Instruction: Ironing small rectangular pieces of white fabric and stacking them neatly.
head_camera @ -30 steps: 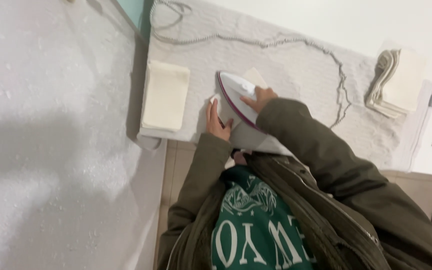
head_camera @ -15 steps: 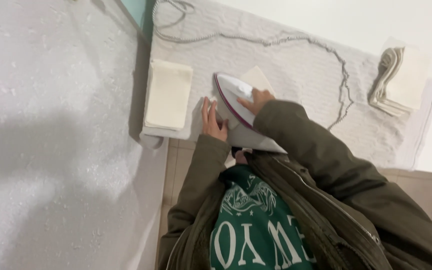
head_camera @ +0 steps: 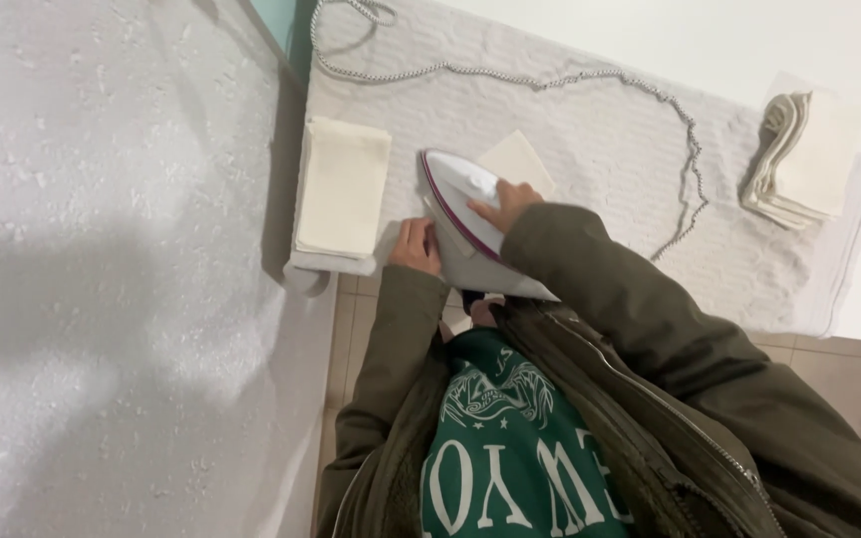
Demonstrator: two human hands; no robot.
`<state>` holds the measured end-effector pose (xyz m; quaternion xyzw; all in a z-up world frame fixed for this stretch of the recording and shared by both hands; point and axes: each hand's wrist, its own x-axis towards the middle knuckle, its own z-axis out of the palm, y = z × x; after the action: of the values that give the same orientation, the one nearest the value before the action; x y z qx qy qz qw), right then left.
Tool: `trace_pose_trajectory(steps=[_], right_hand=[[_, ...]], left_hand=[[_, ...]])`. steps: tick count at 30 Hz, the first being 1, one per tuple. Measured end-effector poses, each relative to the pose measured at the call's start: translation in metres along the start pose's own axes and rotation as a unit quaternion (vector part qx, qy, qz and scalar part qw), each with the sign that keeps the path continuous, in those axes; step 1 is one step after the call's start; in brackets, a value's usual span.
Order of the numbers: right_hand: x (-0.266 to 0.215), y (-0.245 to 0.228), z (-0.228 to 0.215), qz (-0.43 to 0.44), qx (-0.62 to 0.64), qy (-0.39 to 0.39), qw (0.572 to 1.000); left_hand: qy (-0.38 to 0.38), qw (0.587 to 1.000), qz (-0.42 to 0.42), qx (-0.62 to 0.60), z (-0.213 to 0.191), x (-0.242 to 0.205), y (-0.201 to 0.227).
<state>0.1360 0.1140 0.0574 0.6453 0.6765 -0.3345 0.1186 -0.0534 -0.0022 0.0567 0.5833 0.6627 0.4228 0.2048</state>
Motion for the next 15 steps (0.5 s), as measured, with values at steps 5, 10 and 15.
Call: trace_pose_trajectory(steps=[5, 10, 15], right_hand=[[0.007, 0.002, 0.010, -0.025, -0.006, 0.030, 0.999], [0.008, 0.013, 0.027, -0.040, 0.002, 0.055, 0.998], [-0.008, -0.002, 0.018, -0.024, 0.014, 0.039, 0.999]], left_hand=[[-0.040, 0.998, -0.046, 0.014, 0.001, -0.002, -0.004], [-0.129, 0.981, -0.104, 0.102, -0.002, -0.002, -0.003], [-0.125, 0.991, 0.010, 0.051, -0.016, -0.009, 0.006]])
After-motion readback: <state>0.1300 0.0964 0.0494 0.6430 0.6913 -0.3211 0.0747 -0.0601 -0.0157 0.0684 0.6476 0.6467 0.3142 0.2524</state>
